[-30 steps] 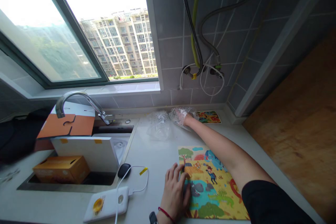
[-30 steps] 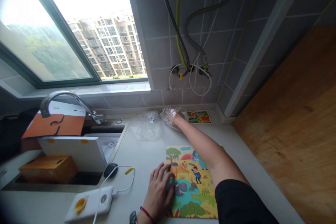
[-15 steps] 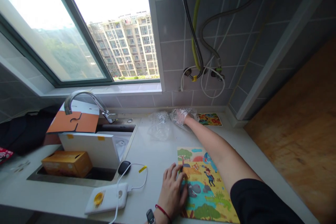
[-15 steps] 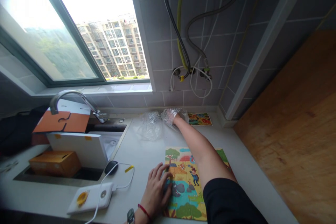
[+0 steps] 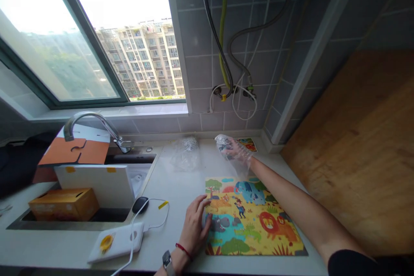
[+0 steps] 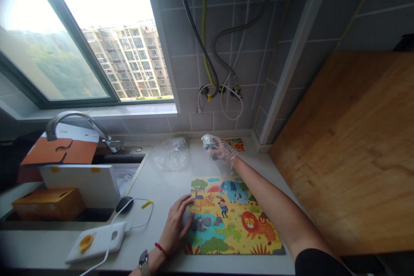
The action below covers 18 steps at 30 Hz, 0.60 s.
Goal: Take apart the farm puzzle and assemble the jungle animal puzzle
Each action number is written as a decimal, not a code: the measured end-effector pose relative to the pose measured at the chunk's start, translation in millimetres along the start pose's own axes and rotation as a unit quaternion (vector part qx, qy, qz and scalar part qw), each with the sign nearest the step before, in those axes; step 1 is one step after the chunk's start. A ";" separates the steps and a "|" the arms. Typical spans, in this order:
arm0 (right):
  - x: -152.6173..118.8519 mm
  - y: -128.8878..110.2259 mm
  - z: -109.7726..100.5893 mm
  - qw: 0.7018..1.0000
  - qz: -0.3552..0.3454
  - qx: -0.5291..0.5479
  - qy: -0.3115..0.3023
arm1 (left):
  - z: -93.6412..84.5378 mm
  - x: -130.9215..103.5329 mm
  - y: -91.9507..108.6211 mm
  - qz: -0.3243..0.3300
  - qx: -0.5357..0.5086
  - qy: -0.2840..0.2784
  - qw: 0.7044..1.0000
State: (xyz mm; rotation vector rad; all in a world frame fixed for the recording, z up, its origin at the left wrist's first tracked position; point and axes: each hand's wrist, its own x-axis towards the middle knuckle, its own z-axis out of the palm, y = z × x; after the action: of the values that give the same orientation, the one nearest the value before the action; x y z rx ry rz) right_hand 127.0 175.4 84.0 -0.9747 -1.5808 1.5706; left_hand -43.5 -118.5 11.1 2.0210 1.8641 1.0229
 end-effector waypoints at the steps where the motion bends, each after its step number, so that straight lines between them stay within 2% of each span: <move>1: -18.6 0.3 -4.7 1.000 0.009 0.023 -0.013 | -1.4 3.2 0.5 -0.010 -0.024 0.015 1.000; 4: -70.0 4.6 -12.1 0.992 0.040 0.113 -0.046 | -9.0 26.9 12.5 -0.037 -0.104 0.028 0.994; 8: -113.6 12.0 -10.3 0.978 0.064 0.182 -0.079 | -16.5 86.7 41.0 -0.120 -0.207 -0.038 0.970; 11: -128.3 14.0 -10.2 0.964 0.065 0.236 -0.104 | -12.7 131.7 56.9 -0.233 -0.260 -0.140 0.927; 12: -131.3 14.0 -12.0 0.962 0.064 0.245 -0.107 | -9.9 143.0 60.4 -0.249 -0.276 -0.181 0.910; 13: -133.8 14.1 -14.9 0.960 0.064 0.251 -0.108 | -6.9 152.1 63.2 -0.251 -0.284 -0.199 0.904; 15: -138.0 14.4 -23.6 0.955 0.063 0.269 -0.108 | -0.7 163.7 67.5 -0.243 -0.293 -0.214 0.900; 18: -142.9 16.9 -40.4 0.948 0.065 0.293 -0.106 | 6.3 172.6 72.0 -0.230 -0.305 -0.194 0.904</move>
State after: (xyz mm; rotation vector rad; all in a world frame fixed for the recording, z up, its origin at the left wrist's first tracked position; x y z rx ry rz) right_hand 231.2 68.9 72.6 -0.6002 -1.0753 2.1271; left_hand 10.7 32.3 107.7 1.2288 1.4549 0.8419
